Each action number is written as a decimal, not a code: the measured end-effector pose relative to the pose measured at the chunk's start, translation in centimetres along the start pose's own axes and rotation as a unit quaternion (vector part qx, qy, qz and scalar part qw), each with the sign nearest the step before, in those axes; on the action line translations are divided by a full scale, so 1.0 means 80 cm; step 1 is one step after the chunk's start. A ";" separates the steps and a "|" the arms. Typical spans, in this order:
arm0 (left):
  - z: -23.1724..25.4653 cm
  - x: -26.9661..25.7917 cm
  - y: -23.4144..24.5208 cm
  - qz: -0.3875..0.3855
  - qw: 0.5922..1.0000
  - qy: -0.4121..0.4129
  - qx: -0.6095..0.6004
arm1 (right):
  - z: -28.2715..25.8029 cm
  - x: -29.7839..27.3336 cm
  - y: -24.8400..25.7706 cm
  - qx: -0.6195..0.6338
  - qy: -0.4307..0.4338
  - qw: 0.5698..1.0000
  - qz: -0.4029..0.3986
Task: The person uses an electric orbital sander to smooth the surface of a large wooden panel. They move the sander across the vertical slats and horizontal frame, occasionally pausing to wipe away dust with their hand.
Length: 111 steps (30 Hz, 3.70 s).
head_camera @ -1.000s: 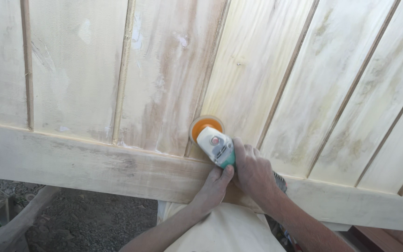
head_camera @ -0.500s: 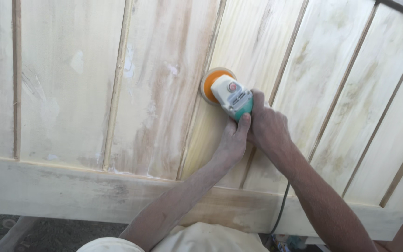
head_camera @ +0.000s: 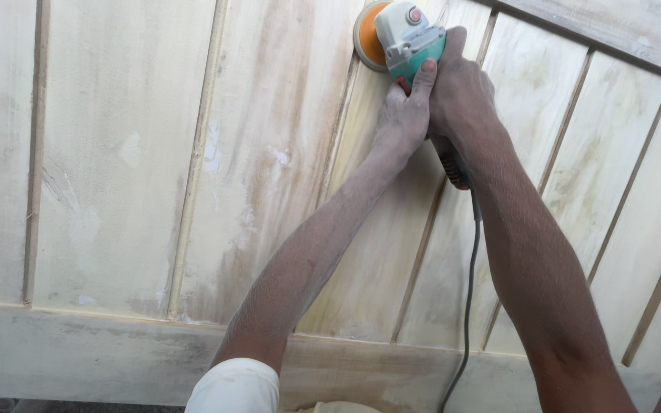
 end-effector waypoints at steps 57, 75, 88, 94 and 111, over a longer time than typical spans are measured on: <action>-0.145 -0.325 -0.014 -0.223 0.712 -0.328 0.579 | 0.070 -0.085 0.027 0.037 -0.109 0.993 -0.004; -0.213 -0.432 0.029 0.038 0.985 0.010 -0.170 | -0.081 -0.383 -0.116 0.015 0.069 0.993 -0.094; -0.227 -0.490 0.116 -0.012 0.981 0.087 -0.173 | -0.167 -0.468 -0.172 0.059 0.012 0.990 -0.126; -0.217 -0.507 0.159 0.000 0.988 0.101 -0.119 | -0.209 -0.472 -0.185 0.060 0.058 0.992 -0.092; -0.197 -0.494 0.177 -0.058 0.982 0.099 -0.153 | -0.213 -0.456 -0.185 0.024 0.022 0.991 -0.133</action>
Point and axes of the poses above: each hand's wrist, its own x-axis towards the middle knuckle, its own y-axis out of the back of the hand, z = x × y, the point moved 5 cm from there along x, towards the middle knuckle, and after that the axes turned 4 degrees about -z, right-handed, at the moved point
